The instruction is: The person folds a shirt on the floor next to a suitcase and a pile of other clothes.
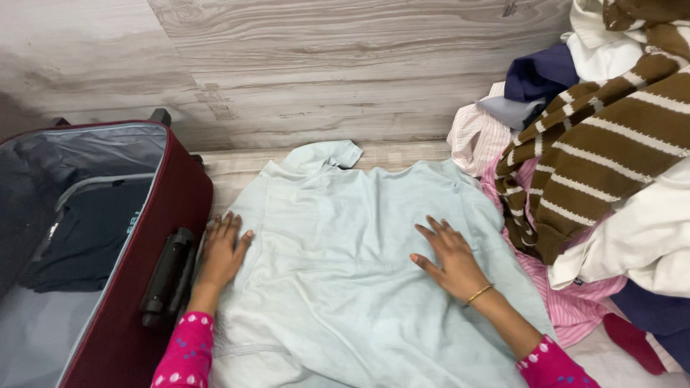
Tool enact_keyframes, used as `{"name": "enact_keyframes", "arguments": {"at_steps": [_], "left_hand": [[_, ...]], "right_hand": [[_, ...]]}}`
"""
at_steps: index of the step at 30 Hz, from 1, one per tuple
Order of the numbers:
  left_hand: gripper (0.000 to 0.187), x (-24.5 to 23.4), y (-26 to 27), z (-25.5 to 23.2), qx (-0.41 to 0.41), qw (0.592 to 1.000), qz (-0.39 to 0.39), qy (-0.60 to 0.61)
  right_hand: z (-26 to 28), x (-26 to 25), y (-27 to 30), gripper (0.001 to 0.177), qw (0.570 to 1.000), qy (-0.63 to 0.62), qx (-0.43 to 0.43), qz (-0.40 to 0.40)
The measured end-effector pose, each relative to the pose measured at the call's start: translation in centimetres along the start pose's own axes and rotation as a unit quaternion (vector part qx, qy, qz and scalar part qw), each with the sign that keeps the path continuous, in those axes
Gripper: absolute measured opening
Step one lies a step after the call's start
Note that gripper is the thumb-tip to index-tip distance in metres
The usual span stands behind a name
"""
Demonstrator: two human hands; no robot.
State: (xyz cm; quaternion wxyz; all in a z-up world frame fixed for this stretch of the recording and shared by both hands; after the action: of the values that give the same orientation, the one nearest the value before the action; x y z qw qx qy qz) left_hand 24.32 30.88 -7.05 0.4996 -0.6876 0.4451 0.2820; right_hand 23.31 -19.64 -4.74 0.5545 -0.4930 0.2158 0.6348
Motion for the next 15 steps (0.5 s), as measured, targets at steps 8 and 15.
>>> {"name": "enact_keyframes", "arguments": {"at_steps": [8,15], "left_hand": [[0.082,1.2,0.9,0.3,-0.101,0.979,0.166,-0.065],[0.090,3.7,-4.5,-2.8,-0.156,0.955,0.207,-0.145]], "right_hand": [[-0.7,5.0,-2.5,0.086,0.984,0.173,0.044,0.002],[-1.2,4.4,-5.0,0.083,0.993,-0.013,0.101,0.052]]}}
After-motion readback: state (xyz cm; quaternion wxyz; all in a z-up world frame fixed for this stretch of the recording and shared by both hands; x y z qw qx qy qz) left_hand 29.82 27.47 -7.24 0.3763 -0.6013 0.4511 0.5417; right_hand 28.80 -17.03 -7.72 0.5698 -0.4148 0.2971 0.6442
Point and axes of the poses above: each hand's wrist, its own y-axis away from the middle knuckle, its own x-axis out of the palm, z = x × y, the point moved 6 cm from there along -y, towards the middle knuckle, and after that the axes turned 7 degrees about -z, right-handed, at the moved point
